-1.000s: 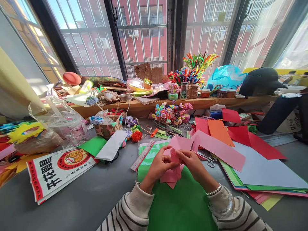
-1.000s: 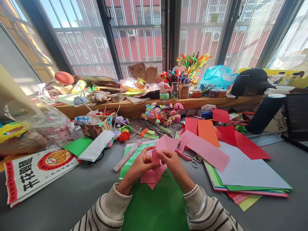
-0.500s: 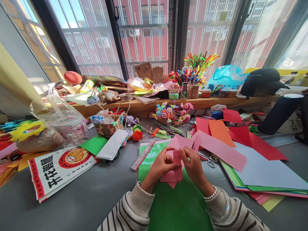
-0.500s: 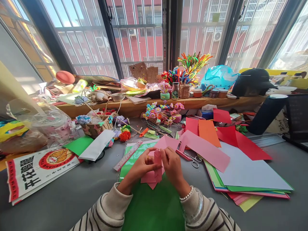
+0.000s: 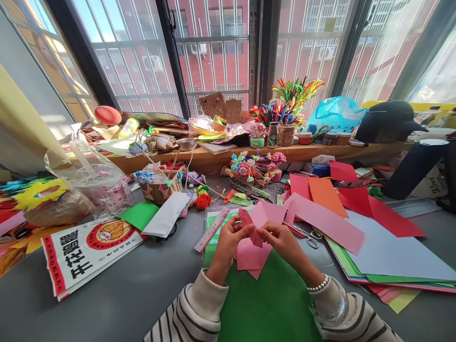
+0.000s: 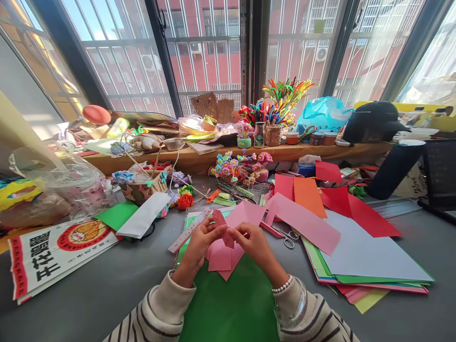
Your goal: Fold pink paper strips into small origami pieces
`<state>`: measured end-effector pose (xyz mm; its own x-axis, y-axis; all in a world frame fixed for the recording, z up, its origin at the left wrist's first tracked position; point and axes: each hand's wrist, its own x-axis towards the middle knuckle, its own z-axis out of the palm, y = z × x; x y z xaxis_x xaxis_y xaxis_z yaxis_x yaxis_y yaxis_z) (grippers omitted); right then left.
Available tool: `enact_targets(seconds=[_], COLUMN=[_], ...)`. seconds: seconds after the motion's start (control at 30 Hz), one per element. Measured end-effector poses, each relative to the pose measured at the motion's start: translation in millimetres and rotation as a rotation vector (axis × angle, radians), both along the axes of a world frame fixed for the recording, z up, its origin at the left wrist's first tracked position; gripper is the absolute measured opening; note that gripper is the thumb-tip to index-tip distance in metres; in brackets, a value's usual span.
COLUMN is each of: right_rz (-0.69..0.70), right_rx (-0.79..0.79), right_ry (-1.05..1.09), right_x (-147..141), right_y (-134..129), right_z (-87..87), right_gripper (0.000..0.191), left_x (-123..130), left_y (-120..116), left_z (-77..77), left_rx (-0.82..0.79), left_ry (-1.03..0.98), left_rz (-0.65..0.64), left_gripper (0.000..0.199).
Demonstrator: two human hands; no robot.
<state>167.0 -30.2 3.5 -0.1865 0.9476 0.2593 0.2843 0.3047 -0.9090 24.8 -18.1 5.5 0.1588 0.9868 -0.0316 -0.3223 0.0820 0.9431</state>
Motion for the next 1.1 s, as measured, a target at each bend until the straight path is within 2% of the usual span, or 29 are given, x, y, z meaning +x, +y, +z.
enact_targets(seconds=[0.13,0.3,0.4,0.67,1.0,1.1], right_rz=[0.028,-0.141,-0.186,-0.044,-0.014,-0.017], right_rx=[0.029,0.174,0.192,0.114,0.045,0.009], right_ry=[-0.04,-0.232,-0.285,-0.07,0.01,0.099], right_x=[-5,-9,-9,-8,-8,-8], right_y=[-2,1,3,0,1,0], right_z=[-1.5,-11.4,-15.0,-7.1,-8.4,-8.3], right_gripper=[0.033,0.038,0.04,0.027,0.024,0.022], left_x=[1,2,2,0,0,1], left_y=[-1,-1,-1,2,1,1], left_z=[-0.2,-1.8,-2.2,-4.9,-4.2,-3.2], left_rx=[0.01,0.032,0.056,0.082,0.093,0.077], left_ry=[-0.011,-0.022,-0.033,-0.071,-0.073,-0.087], left_rz=[0.025,0.088,0.111,0.16,0.19,0.169], left_gripper=[0.042,0.039,0.036,0.037,0.037,0.036])
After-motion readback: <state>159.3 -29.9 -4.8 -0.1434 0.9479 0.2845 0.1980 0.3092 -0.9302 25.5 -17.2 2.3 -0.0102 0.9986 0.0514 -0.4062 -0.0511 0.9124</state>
